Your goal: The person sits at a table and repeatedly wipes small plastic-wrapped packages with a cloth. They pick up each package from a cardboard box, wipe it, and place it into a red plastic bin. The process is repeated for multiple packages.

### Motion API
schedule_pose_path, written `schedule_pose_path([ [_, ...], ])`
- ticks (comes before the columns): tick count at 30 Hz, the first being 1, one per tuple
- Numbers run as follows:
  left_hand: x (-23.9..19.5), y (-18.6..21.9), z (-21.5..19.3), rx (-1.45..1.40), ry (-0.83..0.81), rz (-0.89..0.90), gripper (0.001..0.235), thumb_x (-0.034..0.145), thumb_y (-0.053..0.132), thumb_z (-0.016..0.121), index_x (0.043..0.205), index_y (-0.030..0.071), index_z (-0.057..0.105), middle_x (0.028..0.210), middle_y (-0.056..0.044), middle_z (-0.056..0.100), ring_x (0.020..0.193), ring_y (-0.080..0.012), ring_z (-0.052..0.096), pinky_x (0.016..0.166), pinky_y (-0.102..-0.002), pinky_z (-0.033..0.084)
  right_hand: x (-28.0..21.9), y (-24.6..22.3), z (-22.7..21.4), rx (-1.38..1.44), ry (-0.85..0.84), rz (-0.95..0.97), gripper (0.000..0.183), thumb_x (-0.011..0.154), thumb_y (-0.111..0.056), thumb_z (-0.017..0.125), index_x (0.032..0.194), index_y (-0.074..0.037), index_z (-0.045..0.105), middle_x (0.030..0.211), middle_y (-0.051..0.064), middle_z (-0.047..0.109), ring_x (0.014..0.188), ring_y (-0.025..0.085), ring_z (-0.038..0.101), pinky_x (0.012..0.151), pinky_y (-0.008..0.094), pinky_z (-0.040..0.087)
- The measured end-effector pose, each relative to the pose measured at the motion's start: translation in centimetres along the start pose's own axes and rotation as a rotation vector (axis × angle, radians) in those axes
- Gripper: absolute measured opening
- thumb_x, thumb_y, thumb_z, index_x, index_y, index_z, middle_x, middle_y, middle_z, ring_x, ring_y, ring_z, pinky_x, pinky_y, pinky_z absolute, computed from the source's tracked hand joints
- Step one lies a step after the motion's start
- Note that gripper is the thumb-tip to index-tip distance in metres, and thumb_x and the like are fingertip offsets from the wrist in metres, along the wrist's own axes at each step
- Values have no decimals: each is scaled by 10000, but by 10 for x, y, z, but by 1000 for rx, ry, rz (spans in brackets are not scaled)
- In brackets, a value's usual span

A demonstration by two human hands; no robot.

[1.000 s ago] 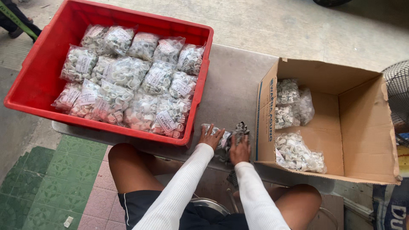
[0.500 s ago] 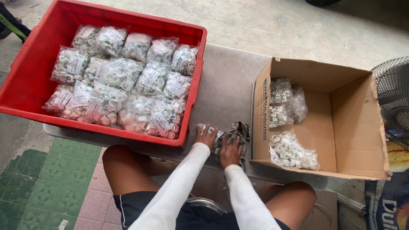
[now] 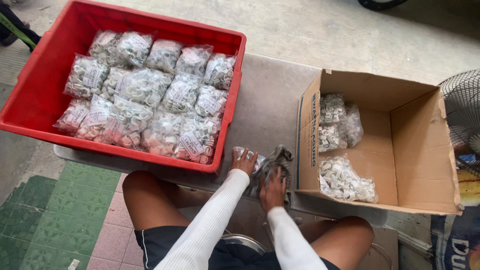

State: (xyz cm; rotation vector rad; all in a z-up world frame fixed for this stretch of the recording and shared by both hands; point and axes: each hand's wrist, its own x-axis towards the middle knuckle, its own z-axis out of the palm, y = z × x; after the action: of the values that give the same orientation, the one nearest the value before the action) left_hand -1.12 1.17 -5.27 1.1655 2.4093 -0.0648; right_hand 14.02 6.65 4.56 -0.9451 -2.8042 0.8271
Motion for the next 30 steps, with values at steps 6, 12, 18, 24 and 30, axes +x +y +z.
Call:
schedule_pose_path([
  [6,3,2,-2,23,10,-13,607,1001,55,299,1576,208,183,1562,53,415,1522,-282,173,1108,-734,59,12,48,20,-25,-21,-187,573,903,-308,481,1453,-147,468,1533,142,403,1462,396,267,1134,648,211],
  [12,4,3,6,73,-27,-71,584,1029,77,271,1584,209,148,1596,106,345,1533,-238,142,1108,-725,59,7,2,19,-166,-20,-321,566,847,-211,596,1390,-75,512,1525,155,397,1483,359,245,1149,589,236],
  [18,-7,3,-11,-26,39,-26,558,1016,97,310,1559,213,250,1542,54,444,1510,-271,218,1092,-770,105,20,64,30,-149,-36,-176,564,884,-272,562,1432,-164,484,1552,114,369,1495,333,230,1164,617,211],
  [24,0,3,3,18,80,-50,514,1047,164,279,1553,249,267,1539,88,442,1511,-244,211,1082,-770,106,-10,25,27,-264,-7,-431,647,722,-222,619,1360,-151,541,1540,110,381,1511,337,172,1169,598,174],
  [30,-2,4,0,-8,21,-47,555,1034,90,261,1567,239,212,1563,74,407,1519,-255,183,1079,-784,102,15,65,45,-178,43,-137,608,811,-247,507,1415,-180,488,1527,86,406,1504,330,216,1168,618,224],
])
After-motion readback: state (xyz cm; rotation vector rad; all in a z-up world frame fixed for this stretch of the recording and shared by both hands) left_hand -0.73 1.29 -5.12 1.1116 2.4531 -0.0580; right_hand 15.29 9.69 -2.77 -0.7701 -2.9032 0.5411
